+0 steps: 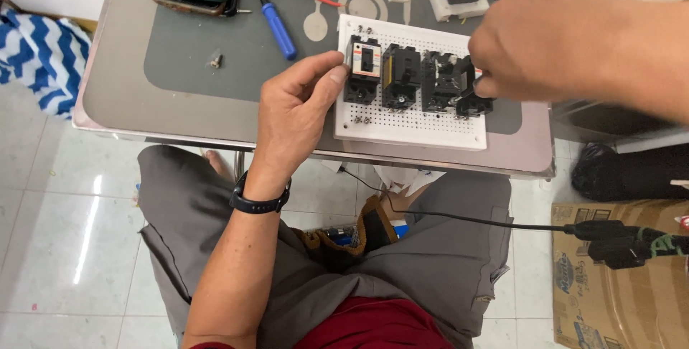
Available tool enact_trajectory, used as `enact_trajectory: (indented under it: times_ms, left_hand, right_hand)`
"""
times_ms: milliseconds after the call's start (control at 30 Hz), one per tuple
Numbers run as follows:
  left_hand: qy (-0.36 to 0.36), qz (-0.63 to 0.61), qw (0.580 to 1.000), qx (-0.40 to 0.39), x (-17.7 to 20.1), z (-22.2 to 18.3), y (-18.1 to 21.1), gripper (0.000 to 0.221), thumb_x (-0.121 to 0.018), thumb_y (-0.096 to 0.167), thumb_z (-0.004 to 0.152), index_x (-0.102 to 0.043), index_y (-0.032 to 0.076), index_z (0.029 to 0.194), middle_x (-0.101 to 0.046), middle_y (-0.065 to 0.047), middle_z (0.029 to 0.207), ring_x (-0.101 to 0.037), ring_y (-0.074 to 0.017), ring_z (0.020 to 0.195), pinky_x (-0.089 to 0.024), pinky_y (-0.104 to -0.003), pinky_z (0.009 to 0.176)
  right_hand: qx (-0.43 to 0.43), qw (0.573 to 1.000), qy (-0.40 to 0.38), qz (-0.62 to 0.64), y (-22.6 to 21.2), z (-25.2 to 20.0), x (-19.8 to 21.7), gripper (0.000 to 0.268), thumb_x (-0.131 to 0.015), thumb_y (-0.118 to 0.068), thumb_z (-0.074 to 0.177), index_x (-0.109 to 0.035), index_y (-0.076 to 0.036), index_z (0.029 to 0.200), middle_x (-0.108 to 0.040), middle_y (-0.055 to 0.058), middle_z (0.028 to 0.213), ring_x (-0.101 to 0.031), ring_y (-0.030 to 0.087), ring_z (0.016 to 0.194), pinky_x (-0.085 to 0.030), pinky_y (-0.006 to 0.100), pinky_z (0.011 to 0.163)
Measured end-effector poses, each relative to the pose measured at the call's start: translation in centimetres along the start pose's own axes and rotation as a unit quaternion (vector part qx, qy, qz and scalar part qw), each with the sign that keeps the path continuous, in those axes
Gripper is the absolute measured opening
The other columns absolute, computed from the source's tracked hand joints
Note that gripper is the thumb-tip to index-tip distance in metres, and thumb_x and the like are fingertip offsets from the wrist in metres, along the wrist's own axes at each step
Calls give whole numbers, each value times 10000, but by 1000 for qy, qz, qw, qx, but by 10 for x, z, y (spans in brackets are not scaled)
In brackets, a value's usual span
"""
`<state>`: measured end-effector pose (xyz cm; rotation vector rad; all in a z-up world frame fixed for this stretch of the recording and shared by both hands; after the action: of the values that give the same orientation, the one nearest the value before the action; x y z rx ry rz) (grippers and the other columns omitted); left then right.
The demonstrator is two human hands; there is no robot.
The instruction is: Using a screwdriver to tighten screws on circuit breakers mounted on a perforated board.
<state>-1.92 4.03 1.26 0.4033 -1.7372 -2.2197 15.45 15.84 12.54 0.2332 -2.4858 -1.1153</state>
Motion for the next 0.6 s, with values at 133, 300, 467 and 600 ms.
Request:
enact_trajectory:
  times_ms: [133,300,467,600]
  left_hand:
    - [0,-6,1000,8,-1,2,-1,277,-623,267,909,-701,83,1100,-734,-29,1034,-674,-100,960,-575,-246,839]
    - [0,-16,1000,8,-1,1,-3,291,-625,275,911,-691,80,1117,-730,-42,1059,-681,-111,978,-590,-247,857]
    - [44,68,990,-113,-3,-4,12,202,-604,165,927,-680,21,1048,-716,-99,1020,-680,-191,950,-565,-307,839]
    - [146,282,867,-383,-30,-38,44,110,-560,23,929,-649,20,993,-682,-139,923,-645,-309,875,-533,-430,835]
  right_hand:
    - [10,999,51,11,-13,-18,0,230,-528,-235,799,-654,-178,615,-605,-42,527,-614,217,565,-467,295,483]
    - [83,989,87,-85,-28,-33,4,197,-480,-135,972,-428,-163,1159,-546,-38,834,-592,103,677,-547,261,597]
    - [-18,998,46,28,-12,-27,-20,115,-519,-170,914,-605,-241,884,-617,-95,638,-662,183,641,-541,296,541]
    - [-92,978,-106,153,-8,-40,-34,502,-288,-563,1015,-636,-228,878,-673,-97,650,-657,71,590,-617,238,636]
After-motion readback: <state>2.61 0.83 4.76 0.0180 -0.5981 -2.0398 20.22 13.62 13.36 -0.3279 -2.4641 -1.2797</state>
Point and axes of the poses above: each hand's wrist, its own z-axis towards the middle knuckle, its own x-axis out of the back of the hand, y = z × x, the point moved 5 cm from there along z, towards the middle knuckle
